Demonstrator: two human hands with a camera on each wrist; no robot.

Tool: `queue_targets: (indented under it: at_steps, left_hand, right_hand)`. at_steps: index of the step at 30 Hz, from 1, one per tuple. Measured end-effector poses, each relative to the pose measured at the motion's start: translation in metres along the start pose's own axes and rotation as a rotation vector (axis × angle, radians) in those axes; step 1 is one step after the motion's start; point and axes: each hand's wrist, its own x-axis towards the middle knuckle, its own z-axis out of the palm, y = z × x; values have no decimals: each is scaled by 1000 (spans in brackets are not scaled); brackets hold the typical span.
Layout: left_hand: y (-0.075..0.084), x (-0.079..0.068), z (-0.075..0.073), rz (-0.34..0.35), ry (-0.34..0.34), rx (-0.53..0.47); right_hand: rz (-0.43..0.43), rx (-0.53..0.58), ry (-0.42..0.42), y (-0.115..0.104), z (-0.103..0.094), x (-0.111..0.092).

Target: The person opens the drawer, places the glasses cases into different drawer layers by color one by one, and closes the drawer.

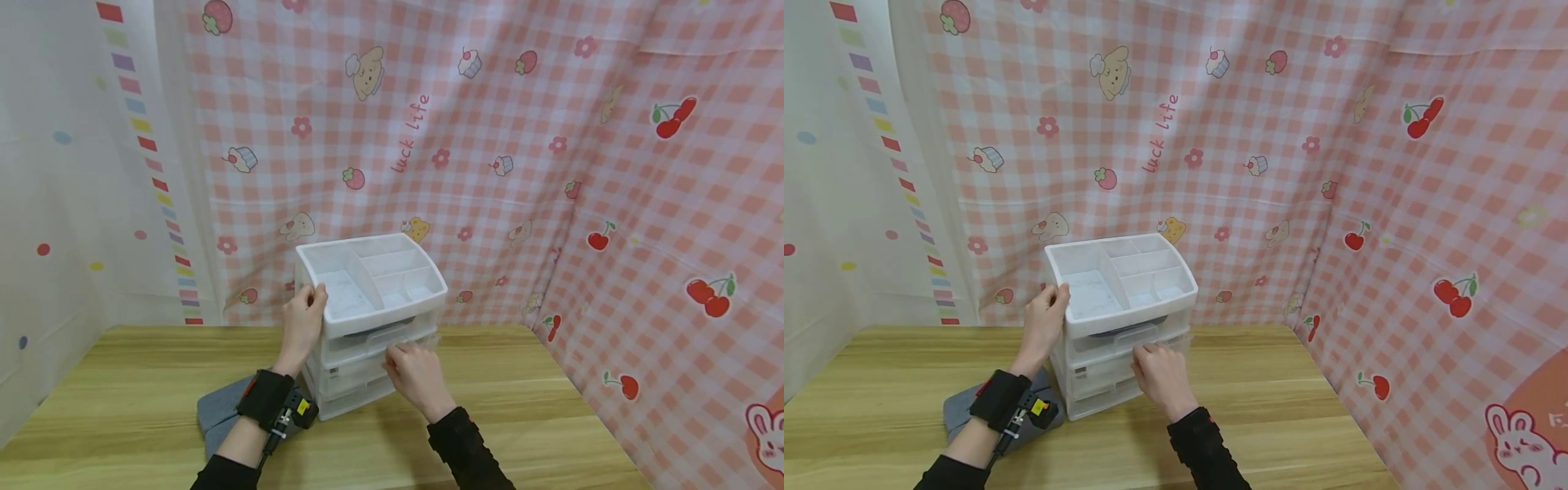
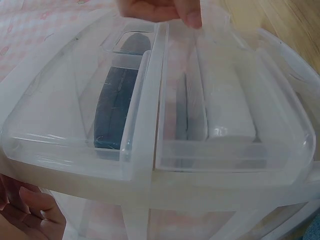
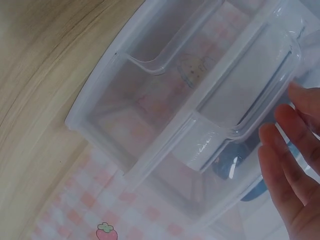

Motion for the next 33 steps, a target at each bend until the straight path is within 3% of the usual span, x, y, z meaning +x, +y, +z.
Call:
queue_targets:
  at_steps: [16,18,21,24,26,29,33]
  left_hand:
    - [1,0,1,-4,23,-19]
    - [1,0,1,-2,28,-15]
    - [0,0,3,-2,19,-6]
    - [0,0,4,-2,5,-16]
    - [0,0,4,-4,4,-23]
    - [1,0,3,-10,19,-34]
    - [1,0,2,-8,27,-17]
  right_hand:
    - [9,44,21,4,9,8]
    - [-9,79,74,7,7,8]
    - [-10,151,264,16,-2,12]
    - [84,249,444,31,-20,24]
    - [211,329,482,45,-32,35]
    - [419,463,386,66,-43,50]
    - [624,619,114,88,-43,61]
